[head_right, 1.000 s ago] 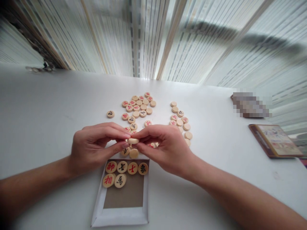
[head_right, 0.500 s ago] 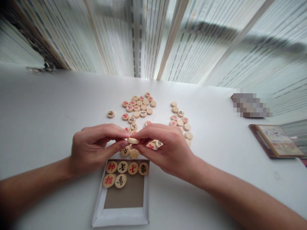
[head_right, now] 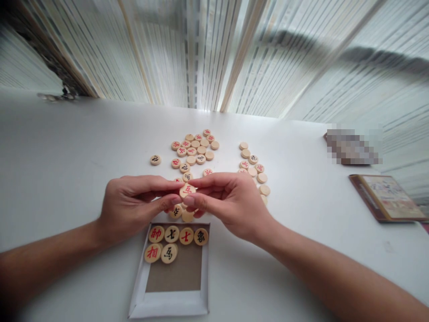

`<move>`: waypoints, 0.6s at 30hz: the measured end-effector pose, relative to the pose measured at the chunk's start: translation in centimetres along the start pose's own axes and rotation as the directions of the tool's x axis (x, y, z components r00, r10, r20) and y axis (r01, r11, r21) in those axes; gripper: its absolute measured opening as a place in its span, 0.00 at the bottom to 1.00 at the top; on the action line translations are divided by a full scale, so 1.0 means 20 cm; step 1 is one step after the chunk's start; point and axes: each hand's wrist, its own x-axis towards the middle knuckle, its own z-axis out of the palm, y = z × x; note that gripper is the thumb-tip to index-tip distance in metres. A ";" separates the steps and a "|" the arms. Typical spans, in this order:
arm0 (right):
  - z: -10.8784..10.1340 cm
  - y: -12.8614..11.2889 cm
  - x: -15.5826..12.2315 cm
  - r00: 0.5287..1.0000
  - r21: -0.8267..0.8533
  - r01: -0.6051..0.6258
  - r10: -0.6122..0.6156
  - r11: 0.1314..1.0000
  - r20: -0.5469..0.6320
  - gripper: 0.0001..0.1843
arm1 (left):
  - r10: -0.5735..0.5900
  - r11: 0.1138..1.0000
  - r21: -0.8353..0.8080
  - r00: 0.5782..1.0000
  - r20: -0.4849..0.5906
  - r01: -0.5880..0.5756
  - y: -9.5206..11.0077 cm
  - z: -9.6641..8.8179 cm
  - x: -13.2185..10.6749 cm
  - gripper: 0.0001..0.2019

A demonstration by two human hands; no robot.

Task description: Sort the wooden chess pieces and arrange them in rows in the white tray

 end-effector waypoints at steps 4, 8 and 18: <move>-0.01 0.00 0.01 0.989 0.087 -0.141 0.137 0.986 0.054 0.15 | 0.014 1.000 -0.016 1.000 0.018 -0.014 -0.01 0.00 0.00 0.06; -0.01 0.00 0.01 0.981 0.107 -0.183 0.175 0.977 0.078 0.14 | 0.033 0.999 -0.006 0.999 0.028 -0.033 -0.02 0.00 0.00 0.05; 0.00 0.00 0.01 0.998 0.094 -0.045 0.041 0.995 0.049 0.16 | -0.013 1.000 -0.028 1.000 -0.029 0.012 -0.02 0.00 -0.01 0.05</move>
